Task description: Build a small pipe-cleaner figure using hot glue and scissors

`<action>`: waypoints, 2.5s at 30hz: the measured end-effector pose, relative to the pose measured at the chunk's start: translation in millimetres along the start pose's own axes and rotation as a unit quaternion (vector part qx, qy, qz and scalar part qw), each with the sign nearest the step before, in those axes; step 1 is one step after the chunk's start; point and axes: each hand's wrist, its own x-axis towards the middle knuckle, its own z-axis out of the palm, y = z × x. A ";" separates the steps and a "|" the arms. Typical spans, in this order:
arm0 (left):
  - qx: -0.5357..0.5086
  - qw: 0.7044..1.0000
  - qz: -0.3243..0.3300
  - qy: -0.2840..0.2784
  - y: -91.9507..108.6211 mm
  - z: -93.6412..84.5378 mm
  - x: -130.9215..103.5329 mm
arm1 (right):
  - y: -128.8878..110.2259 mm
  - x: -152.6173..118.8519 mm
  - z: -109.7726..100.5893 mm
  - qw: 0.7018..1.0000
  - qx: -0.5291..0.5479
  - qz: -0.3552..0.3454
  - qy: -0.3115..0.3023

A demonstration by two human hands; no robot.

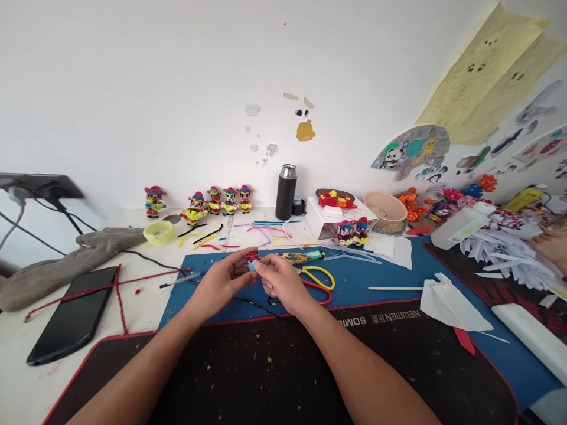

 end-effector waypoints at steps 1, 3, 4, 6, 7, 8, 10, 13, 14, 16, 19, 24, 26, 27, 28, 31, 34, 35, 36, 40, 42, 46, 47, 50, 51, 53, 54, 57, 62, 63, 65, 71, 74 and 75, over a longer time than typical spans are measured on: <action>0.004 1.000 0.000 -0.001 -0.2 0.0 0.0 | 0.0 0.0 0.0 1.000 -0.002 0.000 0.001; 0.013 1.000 -0.001 -0.001 -0.7 0.0 0.0 | 0.6 0.3 0.0 1.000 -0.005 0.001 0.002; 0.017 1.000 -0.002 0.000 -0.9 0.1 0.0 | 1.3 0.6 -0.1 1.000 -0.005 0.002 0.002; 0.026 1.000 -0.005 0.000 -1.0 0.3 -0.1 | 4.2 1.8 -0.4 1.000 -0.011 0.000 0.003; 0.028 1.000 -0.008 -0.002 -1.0 0.6 -0.2 | 6.3 2.6 -0.7 1.000 -0.020 -0.003 0.006; 0.028 1.000 -0.009 -0.004 -0.8 0.9 -0.3 | 8.8 3.5 -1.0 0.999 -0.031 -0.009 0.009; 0.024 1.000 -0.013 -0.007 -0.4 1.6 -0.7 | 13.7 5.1 -1.6 0.998 -0.057 -0.022 0.018; 0.006 1.000 -0.016 -0.011 0.1 2.3 -0.9 | 16.5 5.6 -1.6 0.997 -0.068 -0.034 0.023; 0.001 1.000 -0.017 -0.013 0.3 2.2 -0.8 | 15.5 5.1 -1.3 0.997 -0.060 -0.033 0.021; -0.008 1.000 -0.016 -0.016 0.5 1.6 -0.3 | 11.2 3.5 -0.4 0.999 -0.035 -0.026 0.012; -0.024 0.999 -0.015 -0.014 0.9 -0.1 0.6 | 3.7 0.8 1.0 1.000 -0.004 -0.018 -0.008; -0.037 0.999 -0.020 -0.017 1.7 -2.0 0.7 | 0.0 -0.4 1.0 1.000 0.008 -0.019 -0.016; -0.038 0.999 -0.020 -0.018 1.6 -2.1 0.4 | 0.3 -0.1 0.6 1.000 0.012 -0.020 -0.016; -0.038 0.999 -0.019 -0.018 1.4 -2.1 0.3 | 0.5 0.0 0.4 1.000 0.013 -0.020 -0.016; -0.038 0.999 -0.017 -0.017 1.0 -2.0 0.2 | 0.5 0.1 0.3 1.000 0.013 -0.019 -0.014; -0.035 0.999 -0.013 -0.015 -0.9 -1.6 0.2 | 0.4 0.2 0.4 1.000 0.015 -0.014 -0.011; -0.030 0.999 -0.019 -0.018 -2.5 -1.2 0.3 | 0.9 0.7 0.6 1.000 0.012 -0.010 -0.008; -0.028 0.999 -0.021 -0.018 -2.7 -1.2 0.3 | 1.2 1.0 0.6 1.000 0.010 -0.010 -0.007; -0.027 0.999 -0.022 -0.018 -2.7 -1.2 0.3 | 1.4 1.2 0.6 1.000 0.010 -0.010 -0.007; -0.027 0.999 -0.019 -0.018 -0.9 -1.5 0.5 | 0.9 1.0 0.5 1.000 0.008 -0.007 -0.005; -0.027 0.999 -0.017 -0.017 0.1 -1.8 0.6 | 0.0 0.0 0.4 1.000 0.005 -0.006 -0.006; -0.031 0.999 -0.015 -0.012 -0.4 -1.6 0.9 | -0.2 -1.1 0.3 1.000 0.004 -0.004 -0.006; -0.032 0.999 -0.015 -0.010 -1.1 -1.2 0.9 | 0.3 -0.9 0.4 1.000 0.004 -0.003 -0.004; -0.037 0.999 -0.016 -0.008 -3.2 0.2 1.0 | 2.4 0.3 1.1 1.000 0.002 0.001 0.004; -0.037 0.999 -0.017 -0.010 -3.6 0.6 1.0 | 2.9 0.7 1.3 1.000 0.001 0.002 0.006; -0.036 0.999 -0.017 -0.013 -3.5 0.9 1.0 | 3.2 1.1 1.7 1.000 0.000 0.003 0.008; -0.035 0.999 -0.016 -0.013 -3.1 0.8 1.0 | 3.1 1.2 1.6 1.000 0.001 0.002 0.007; -0.037 0.999 -0.010 -0.006 -1.2 -0.3 1.3 | 2.0 0.8 0.8 1.000 0.004 -0.006 -0.004; -0.051 0.999 -0.004 0.001 -0.2 -1.7 1.4 | 1.2 0.3 -1.1 1.000 0.008 -0.016 -0.014; -0.054 0.999 -0.003 0.000 -0.7 -1.6 1.4 | 1.3 0.3 -1.2 1.000 0.008 -0.017 -0.012; -0.058 0.998 -0.001 -0.002 -2.0 -1.5 1.5 | 1.6 0.2 -1.1 1.000 0.006 -0.017 -0.008; -0.054 0.999 -0.002 -0.001 -1.6 -1.0 1.4 | 1.7 0.0 -0.6 1.000 0.015 -0.014 -0.004; -0.048 0.999 -0.001 -0.007 1.4 -0.9 0.6 | 1.0 0.0 -0.8 1.000 0.029 -0.011 -0.004; -0.046 0.999 -0.001 -0.010 2.2 -0.9 0.3 | 0.8 -0.1 -0.8 0.999 0.034 -0.010 -0.004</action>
